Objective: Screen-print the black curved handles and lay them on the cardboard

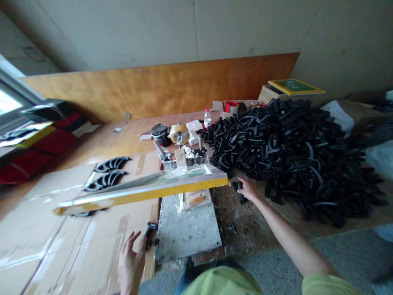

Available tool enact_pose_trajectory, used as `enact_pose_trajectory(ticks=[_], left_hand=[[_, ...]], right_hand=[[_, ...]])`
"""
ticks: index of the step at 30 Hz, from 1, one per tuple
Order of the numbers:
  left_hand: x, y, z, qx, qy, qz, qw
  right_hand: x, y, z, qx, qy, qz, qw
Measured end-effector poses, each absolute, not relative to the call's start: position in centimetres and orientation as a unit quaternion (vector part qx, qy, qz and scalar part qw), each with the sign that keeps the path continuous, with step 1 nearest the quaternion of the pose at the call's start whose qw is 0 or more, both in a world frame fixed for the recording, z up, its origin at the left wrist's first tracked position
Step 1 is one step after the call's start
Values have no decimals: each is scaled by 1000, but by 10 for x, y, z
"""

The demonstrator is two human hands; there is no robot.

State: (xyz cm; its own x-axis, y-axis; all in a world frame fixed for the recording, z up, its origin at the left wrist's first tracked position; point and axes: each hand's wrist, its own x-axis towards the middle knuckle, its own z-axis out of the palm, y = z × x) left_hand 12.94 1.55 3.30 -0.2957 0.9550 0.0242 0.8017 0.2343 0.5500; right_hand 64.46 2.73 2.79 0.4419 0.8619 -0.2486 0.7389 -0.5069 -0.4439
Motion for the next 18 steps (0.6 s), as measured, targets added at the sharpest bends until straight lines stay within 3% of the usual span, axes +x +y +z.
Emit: enact_pose_trajectory(ticks=[4, 6, 12, 18], left_hand=[[122, 13, 38, 546, 770, 277, 181], [126, 22, 44, 553, 748, 319, 184], [156, 68, 86, 573, 674, 412, 219], [184, 114, 166, 519, 549, 562, 337]], right_hand=[[615, 30, 46, -694, -565, 310, 321], [583, 44, 53, -636, -610, 308, 360], [479, 76, 46, -564, -744, 174, 313], [448, 65, 46, -557, -794, 77, 229]])
